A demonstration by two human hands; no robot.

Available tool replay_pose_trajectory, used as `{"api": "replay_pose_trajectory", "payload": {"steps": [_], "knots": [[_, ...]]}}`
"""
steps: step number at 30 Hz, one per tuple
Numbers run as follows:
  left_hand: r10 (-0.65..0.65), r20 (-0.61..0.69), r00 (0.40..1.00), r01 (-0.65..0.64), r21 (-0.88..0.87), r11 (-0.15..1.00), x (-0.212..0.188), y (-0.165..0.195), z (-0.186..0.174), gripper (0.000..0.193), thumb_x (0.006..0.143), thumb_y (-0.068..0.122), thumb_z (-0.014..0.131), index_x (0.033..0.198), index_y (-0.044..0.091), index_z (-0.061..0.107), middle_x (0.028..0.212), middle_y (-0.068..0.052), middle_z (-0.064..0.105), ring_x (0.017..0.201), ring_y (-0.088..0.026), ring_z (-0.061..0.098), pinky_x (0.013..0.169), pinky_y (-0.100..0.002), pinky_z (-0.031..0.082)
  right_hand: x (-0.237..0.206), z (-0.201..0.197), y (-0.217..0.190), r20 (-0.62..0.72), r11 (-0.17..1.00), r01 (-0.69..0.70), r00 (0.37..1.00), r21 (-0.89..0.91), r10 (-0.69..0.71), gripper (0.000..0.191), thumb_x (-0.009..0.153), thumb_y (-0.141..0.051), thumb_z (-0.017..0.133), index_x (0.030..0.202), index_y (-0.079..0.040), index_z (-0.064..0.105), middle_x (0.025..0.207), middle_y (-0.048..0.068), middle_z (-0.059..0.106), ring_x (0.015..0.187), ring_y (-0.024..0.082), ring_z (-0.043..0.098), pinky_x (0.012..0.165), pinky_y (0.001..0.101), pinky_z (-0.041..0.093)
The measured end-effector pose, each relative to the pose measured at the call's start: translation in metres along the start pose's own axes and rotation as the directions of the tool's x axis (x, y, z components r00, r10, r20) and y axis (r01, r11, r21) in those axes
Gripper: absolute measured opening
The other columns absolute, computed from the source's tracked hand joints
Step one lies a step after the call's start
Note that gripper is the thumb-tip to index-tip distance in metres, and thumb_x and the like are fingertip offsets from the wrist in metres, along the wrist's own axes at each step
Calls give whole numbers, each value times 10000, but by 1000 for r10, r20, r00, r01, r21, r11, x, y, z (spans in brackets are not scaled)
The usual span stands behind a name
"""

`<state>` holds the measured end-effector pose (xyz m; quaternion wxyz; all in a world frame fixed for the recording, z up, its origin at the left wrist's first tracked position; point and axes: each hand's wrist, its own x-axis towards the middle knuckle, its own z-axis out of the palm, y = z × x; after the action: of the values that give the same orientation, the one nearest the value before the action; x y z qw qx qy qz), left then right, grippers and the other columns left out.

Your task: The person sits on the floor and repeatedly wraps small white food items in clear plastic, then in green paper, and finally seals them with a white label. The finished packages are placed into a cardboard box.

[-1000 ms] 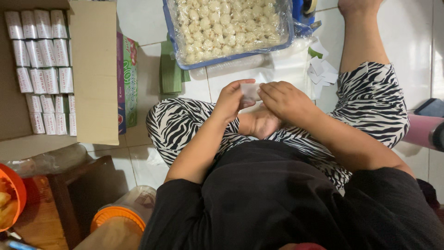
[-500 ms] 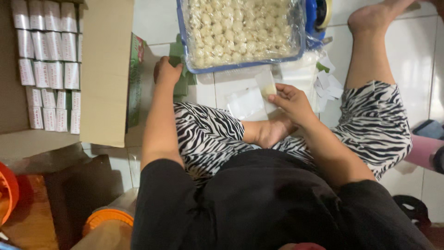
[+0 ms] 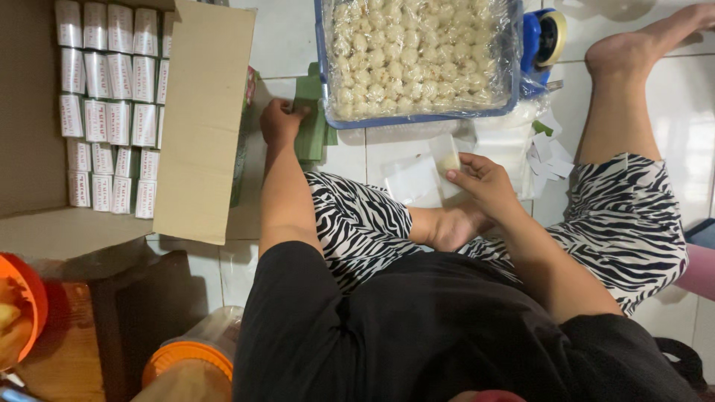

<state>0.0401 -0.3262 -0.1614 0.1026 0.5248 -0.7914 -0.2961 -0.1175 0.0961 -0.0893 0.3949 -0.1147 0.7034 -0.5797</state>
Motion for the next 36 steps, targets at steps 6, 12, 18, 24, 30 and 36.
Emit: {"api": "replay_pose_trajectory", "payload": {"steps": [6,12,18,24,30,36], "knots": [[-132,22,991,126,185,975,-13,29,-5,601,631,424,968,1072,110,709,1156,-122,673,1087,-329,644,906,-451,530,1,4,0,14,1000,13,1000,-22,-13,549,883,-87,781,1352,105,571,1229,143,717,1103,158,681,977,281,541],[-153,-27,988,154,293,944,-13,29,6,565,641,439,953,1056,133,722,1156,-99,677,1093,-315,642,913,-462,516,1,-1,8,-5,1000,17,1000,-6,-17,552,875,-85,791,1343,110,573,1218,144,717,1086,151,679,960,278,543],[-184,5,983,172,325,930,-10,28,16,523,691,417,930,1081,134,729,1171,-109,688,1088,-316,662,924,-439,538,-2,-1,9,12,1000,17,1000,6,-17,551,876,-93,788,1342,107,574,1208,141,721,1081,148,681,957,274,543],[-287,-14,958,282,237,930,-15,36,14,534,662,359,953,1092,145,720,1190,-96,682,1101,-305,661,918,-435,547,-4,-2,8,18,1000,13,1000,-16,-12,555,877,-102,786,1346,109,576,1215,150,718,1094,156,679,962,278,540],[-243,-57,968,249,270,930,-19,44,11,510,652,333,951,1068,147,721,1180,-92,677,1079,-310,658,892,-434,547,-2,0,11,5,1000,10,1000,-20,-10,566,875,-101,788,1351,109,565,1226,159,711,1105,166,677,962,285,545],[-214,39,976,204,169,964,-10,30,8,232,831,282,828,1033,184,771,1128,-54,743,1038,-273,696,924,-418,550,-2,2,11,16,999,-30,999,-39,30,563,876,-111,779,1354,97,567,1224,156,716,1118,173,684,972,289,549]]}}
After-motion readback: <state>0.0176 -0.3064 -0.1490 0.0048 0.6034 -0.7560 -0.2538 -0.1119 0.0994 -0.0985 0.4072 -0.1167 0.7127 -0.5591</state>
